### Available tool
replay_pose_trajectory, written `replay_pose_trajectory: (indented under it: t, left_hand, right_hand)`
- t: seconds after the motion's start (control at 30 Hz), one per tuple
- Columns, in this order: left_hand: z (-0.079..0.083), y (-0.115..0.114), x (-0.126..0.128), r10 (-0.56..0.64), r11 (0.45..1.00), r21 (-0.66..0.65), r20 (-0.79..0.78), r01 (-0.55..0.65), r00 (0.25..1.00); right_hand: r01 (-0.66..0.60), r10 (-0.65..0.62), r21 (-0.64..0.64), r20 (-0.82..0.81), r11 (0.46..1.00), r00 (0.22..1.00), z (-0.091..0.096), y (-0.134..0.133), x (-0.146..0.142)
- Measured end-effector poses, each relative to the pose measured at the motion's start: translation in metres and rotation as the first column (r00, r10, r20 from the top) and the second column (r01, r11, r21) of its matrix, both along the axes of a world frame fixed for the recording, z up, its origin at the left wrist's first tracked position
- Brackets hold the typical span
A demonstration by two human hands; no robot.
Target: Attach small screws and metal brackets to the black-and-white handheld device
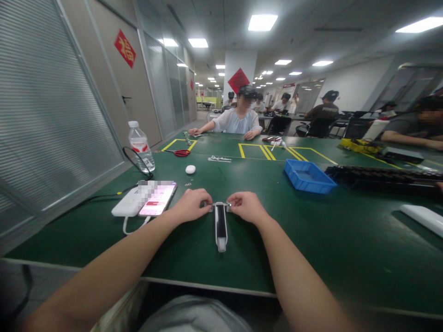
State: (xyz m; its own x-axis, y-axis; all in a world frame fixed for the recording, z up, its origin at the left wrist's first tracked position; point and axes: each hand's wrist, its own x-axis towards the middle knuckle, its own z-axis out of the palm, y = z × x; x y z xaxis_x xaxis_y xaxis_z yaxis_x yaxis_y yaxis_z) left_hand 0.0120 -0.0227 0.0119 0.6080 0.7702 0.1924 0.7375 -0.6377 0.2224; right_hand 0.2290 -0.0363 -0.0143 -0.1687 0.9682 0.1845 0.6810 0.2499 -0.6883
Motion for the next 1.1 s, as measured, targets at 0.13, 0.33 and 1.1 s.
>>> replay_pose_trajectory:
  t: [0.13,0.33,1.1]
  left_hand:
    - [-0.0003,0.0002,0.0001,-0.003,1.0,0.004,0.005,0.003,1.0]
    - [0.0007,-0.0002,0.0009,-0.001,1.0,-0.003,-0.003,0.001,1.0]
    - [0.0013,-0.0011,0.0001,-0.006,1.0,-0.005,0.008,0.006,1.0]
  right_hand:
    - [0.019,-0.022,-0.074,-0.05,0.997,0.998,-0.0014,0.0024,0.002]
    - [0.021,-0.023,-0.074,-0.027,0.997,0.999,0.0005,0.0014,0.0007]
    - [0.012,-0.009,-0.049,0.061,0.999,0.998,0.0041,-0.0023,0.0018]
